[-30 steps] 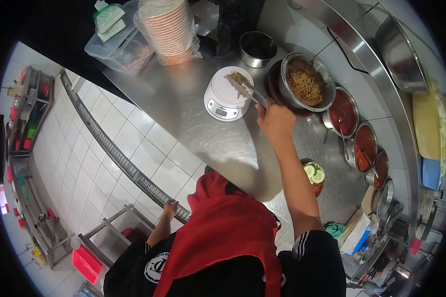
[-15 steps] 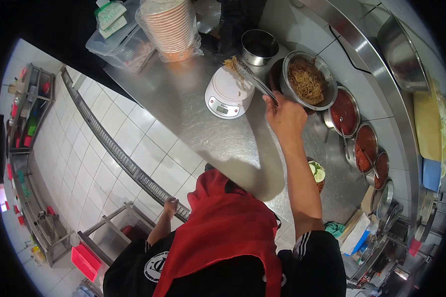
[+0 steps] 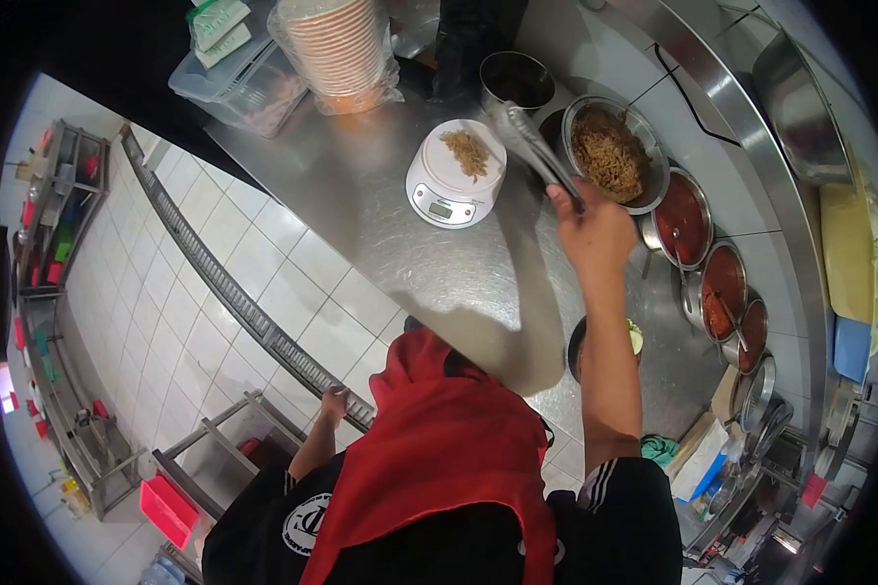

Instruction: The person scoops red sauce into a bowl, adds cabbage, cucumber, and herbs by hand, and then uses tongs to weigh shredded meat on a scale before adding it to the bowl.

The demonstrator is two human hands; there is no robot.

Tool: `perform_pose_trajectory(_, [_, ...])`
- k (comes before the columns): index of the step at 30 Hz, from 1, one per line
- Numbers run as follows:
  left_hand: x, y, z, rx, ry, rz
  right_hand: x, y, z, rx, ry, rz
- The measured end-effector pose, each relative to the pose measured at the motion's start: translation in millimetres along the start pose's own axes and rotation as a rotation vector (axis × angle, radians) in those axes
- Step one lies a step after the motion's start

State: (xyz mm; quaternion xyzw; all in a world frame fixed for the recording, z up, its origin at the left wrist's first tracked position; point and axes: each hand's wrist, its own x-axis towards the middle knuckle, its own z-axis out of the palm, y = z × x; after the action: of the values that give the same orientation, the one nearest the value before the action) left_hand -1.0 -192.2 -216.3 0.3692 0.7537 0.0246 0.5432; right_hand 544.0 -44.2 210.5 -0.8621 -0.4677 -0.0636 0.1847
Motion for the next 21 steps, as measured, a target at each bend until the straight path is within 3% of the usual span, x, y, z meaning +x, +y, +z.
perform_pose_trajectory(2, [-16.2,18.2,-2.1,-0.027,-0.003,-0.039,2.3,1.1,-24.6,0.024,-0.041,0.168])
perform_pose_trajectory(5, [-4.6,3.2,1.4,-0.016,0.003,-0.038,9.3,46.3,-40.9,-0.131,0.149,0.123])
perform_pose_trajectory(11, [25.6,-35.0,6.0,-0.034,-0.030,0.007,11.2,91.5,-83.1,-0.304,0.139,0.209])
perform_pose_trajectory(13, [-7.9,11.6,-2.3,-0.120,-0.091,-0.133,8.1,100.4,-85.3,-0.354,0.133,0.214])
perform_pose_trajectory(15, [-6.5,24.4,-2.1,-0.087,-0.068,-0.096,6.9,104.9,-84.8,-0.394,0.122,0.216])
perform_pose_trajectory(17, [37.5,-14.6,0.3,-0.014,-0.016,0.057,6.4,104.5,-82.3,-0.408,0.083,0.210])
perform_pose_trajectory(18, [8.8,19.8,-1.5,-0.043,0.005,0.003,6.6,98.2,-83.4,-0.403,0.055,0.233])
perform_pose_trajectory(21, [-1.9,46.4,-7.7,-0.030,-0.034,-0.028,8.0,92.9,-78.8,-0.410,0.030,0.199])
